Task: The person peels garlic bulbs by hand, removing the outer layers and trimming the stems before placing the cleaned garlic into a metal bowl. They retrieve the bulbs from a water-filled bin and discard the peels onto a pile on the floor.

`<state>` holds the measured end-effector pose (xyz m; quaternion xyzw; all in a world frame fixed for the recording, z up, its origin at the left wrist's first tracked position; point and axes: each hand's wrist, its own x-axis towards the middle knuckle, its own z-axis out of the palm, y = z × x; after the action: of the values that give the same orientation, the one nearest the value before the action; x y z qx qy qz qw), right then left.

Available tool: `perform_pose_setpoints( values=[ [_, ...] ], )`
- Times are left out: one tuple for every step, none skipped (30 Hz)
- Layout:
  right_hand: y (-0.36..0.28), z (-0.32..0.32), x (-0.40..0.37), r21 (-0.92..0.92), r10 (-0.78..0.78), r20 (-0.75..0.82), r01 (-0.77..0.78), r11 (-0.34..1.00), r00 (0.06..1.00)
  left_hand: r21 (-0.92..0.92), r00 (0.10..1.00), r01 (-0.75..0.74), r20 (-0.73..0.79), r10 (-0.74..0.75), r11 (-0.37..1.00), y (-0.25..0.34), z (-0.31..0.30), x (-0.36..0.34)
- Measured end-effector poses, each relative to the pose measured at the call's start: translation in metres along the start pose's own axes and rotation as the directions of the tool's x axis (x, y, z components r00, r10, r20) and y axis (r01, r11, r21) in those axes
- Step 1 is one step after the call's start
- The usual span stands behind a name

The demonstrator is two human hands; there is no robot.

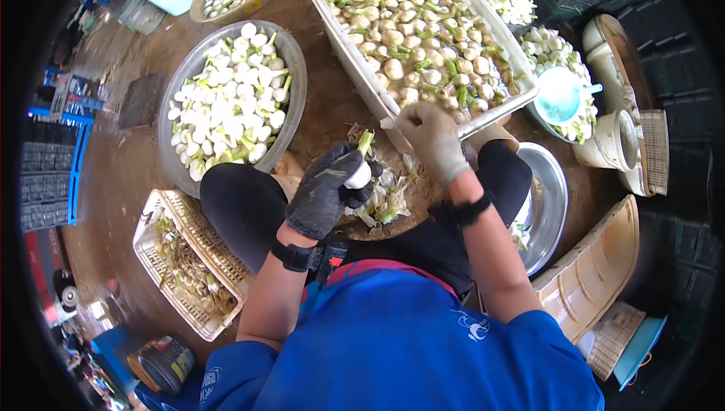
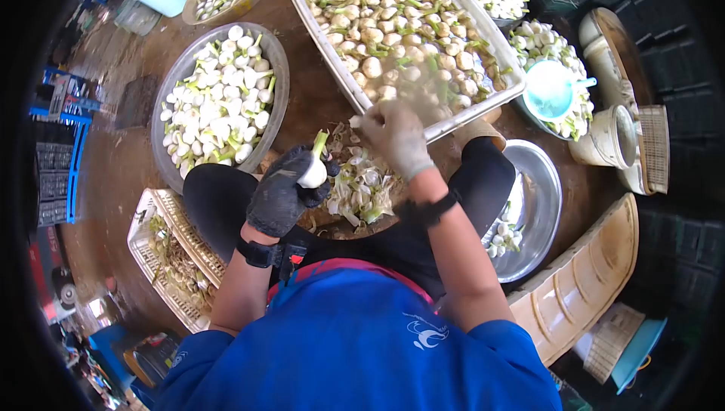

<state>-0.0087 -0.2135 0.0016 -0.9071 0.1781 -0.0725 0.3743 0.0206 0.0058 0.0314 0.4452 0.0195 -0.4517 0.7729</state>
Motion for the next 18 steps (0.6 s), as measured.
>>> perform_pose_setpoints(
  values=[
    [0.006, 0.009, -0.014, 0.091, -0.044, 0.051, 0.039, 0.995, 0.998, 0.266, 0.993, -0.094, -0.044, 0.109, 0.959, -0.003, 0.004, -0.003],
    [0.007, 0.014, -0.027, 0.089, -0.044, 0.058, 0.038, 0.995, 0.997, 0.233, 0.976, -0.120, -0.148, 0.157, 0.965, -0.008, 0.009, -0.001],
    [0.007, 0.018, -0.038, 0.221, 0.014, 0.097, -0.036, 0.975, 0.995, 0.228, 0.977, -0.118, -0.150, 0.154, 0.966, -0.006, 0.007, 0.000],
    [0.007, 0.020, -0.048, 0.347, 0.068, 0.140, -0.113, 0.931, 0.988, 0.263, 0.986, -0.115, -0.089, 0.142, 0.958, -0.001, 0.002, 0.002],
    [0.006, 0.021, -0.057, 0.348, 0.072, 0.138, -0.117, 0.930, 0.988, 0.300, 0.992, -0.113, -0.026, 0.127, 0.947, 0.002, 0.001, 0.002],
    [0.004, 0.020, -0.065, 0.470, 0.082, 0.208, -0.173, 0.865, 0.975, 0.367, 0.984, -0.123, -0.075, 0.161, 0.922, 0.006, 0.008, 0.000],
    [0.002, 0.018, -0.073, 0.579, 0.083, 0.273, -0.233, 0.781, 0.958, 0.372, 0.986, -0.117, -0.068, 0.153, 0.921, 0.005, 0.009, 0.004],
    [-0.011, 0.011, -0.080, 0.659, 0.031, 0.322, -0.247, 0.711, 0.946, 0.395, 0.978, -0.168, -0.051, 0.204, 0.903, 0.003, 0.010, 0.009],
    [-0.023, -0.001, -0.086, 0.672, -0.006, 0.419, -0.305, 0.675, 0.908, 0.416, 0.967, -0.218, -0.032, 0.254, 0.883, -0.001, 0.011, 0.013],
    [-0.030, -0.002, -0.090, 0.729, -0.017, 0.450, -0.356, 0.585, 0.893, 0.579, 0.885, -0.426, 0.105, 0.455, 0.695, -0.005, 0.015, 0.016],
    [-0.037, 0.001, -0.093, 0.775, -0.033, 0.479, -0.405, 0.486, 0.877, 0.579, 0.888, -0.424, 0.113, 0.446, 0.696, -0.013, 0.011, 0.022],
    [-0.045, 0.006, -0.092, 0.825, 0.006, 0.435, -0.401, 0.397, 0.900, 0.484, 0.881, -0.436, 0.057, 0.470, 0.759, -0.022, 0.007, 0.030],
    [-0.045, 0.012, -0.091, 0.828, 0.011, 0.431, -0.400, 0.393, 0.902, 0.383, 0.873, -0.449, -0.004, 0.487, 0.807, -0.030, 0.002, 0.036],
    [-0.044, 0.017, -0.087, 0.790, 0.096, 0.340, -0.340, 0.510, 0.935, 0.483, 0.854, -0.447, -0.021, 0.521, 0.753, -0.028, 0.011, 0.037],
    [-0.043, 0.020, -0.083, 0.728, 0.163, 0.237, -0.287, 0.622, 0.958, 0.487, 0.854, -0.446, -0.020, 0.520, 0.751, -0.025, 0.017, 0.034],
    [-0.042, 0.020, -0.080, 0.695, 0.248, 0.207, -0.321, 0.644, 0.946, 0.492, 0.841, -0.463, -0.019, 0.541, 0.737, -0.020, 0.023, 0.027],
    [-0.046, 0.013, -0.077, 0.698, 0.245, 0.209, -0.320, 0.640, 0.947, 0.497, 0.827, -0.480, -0.019, 0.562, 0.723, -0.013, 0.030, 0.021],
    [-0.051, 0.000, -0.075, 0.673, 0.174, 0.246, -0.297, 0.677, 0.953, 0.550, 0.817, -0.474, -0.016, 0.576, 0.687, -0.009, 0.030, 0.018]
  ],
)
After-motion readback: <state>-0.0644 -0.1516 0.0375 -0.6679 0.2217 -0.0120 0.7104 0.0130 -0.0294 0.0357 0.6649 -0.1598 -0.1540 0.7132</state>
